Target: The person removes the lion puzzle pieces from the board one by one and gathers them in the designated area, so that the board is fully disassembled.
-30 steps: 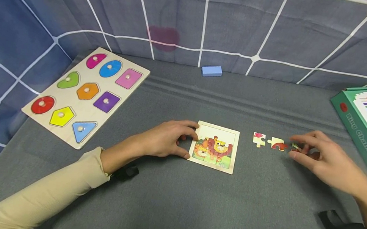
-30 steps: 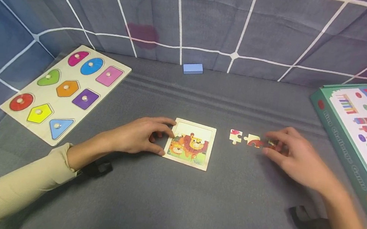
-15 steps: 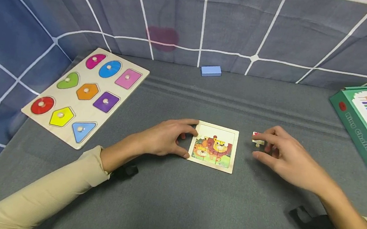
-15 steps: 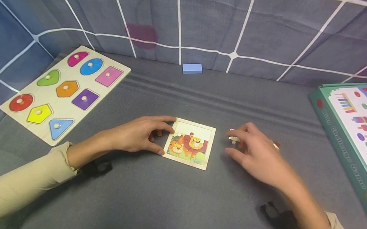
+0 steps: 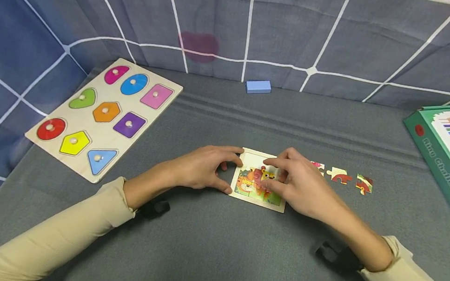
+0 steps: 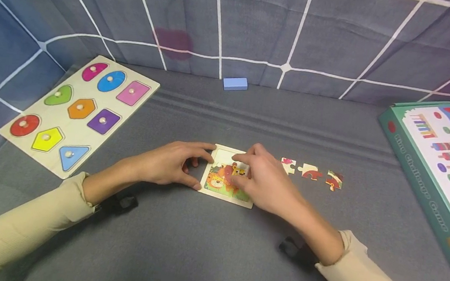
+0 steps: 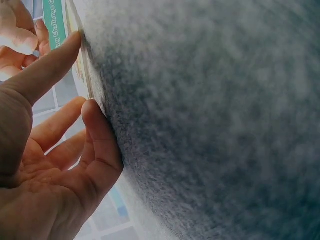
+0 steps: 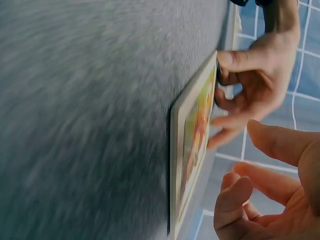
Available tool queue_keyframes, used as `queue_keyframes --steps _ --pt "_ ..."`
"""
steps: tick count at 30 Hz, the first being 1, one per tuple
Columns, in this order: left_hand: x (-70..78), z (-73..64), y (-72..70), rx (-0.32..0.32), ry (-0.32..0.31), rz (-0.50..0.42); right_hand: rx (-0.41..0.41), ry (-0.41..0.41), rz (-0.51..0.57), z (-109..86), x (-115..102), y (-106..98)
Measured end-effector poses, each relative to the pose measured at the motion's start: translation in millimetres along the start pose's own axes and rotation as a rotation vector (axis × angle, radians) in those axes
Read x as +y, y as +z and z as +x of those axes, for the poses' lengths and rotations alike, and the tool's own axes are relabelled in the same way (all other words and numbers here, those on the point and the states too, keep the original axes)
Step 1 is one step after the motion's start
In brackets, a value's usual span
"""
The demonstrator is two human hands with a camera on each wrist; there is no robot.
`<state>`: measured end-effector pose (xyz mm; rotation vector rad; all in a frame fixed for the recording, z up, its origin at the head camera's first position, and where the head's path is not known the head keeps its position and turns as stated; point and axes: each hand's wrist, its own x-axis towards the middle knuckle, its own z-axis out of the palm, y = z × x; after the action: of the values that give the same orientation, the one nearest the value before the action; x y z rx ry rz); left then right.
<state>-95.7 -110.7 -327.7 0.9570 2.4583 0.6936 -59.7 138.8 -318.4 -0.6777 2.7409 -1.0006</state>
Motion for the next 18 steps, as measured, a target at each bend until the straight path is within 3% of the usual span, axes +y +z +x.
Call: queue_keyframes --steps 8,18 --pt "0.1 0.8 0.3 -0.011 -0.017 0.000 -0.072 0.012 -0.039 15.7 -4 15" --pt "1.1 0.5 -0.3 -0.013 -0.024 -0.010 -0.161 0.002 -0.061 23.8 -3 18"
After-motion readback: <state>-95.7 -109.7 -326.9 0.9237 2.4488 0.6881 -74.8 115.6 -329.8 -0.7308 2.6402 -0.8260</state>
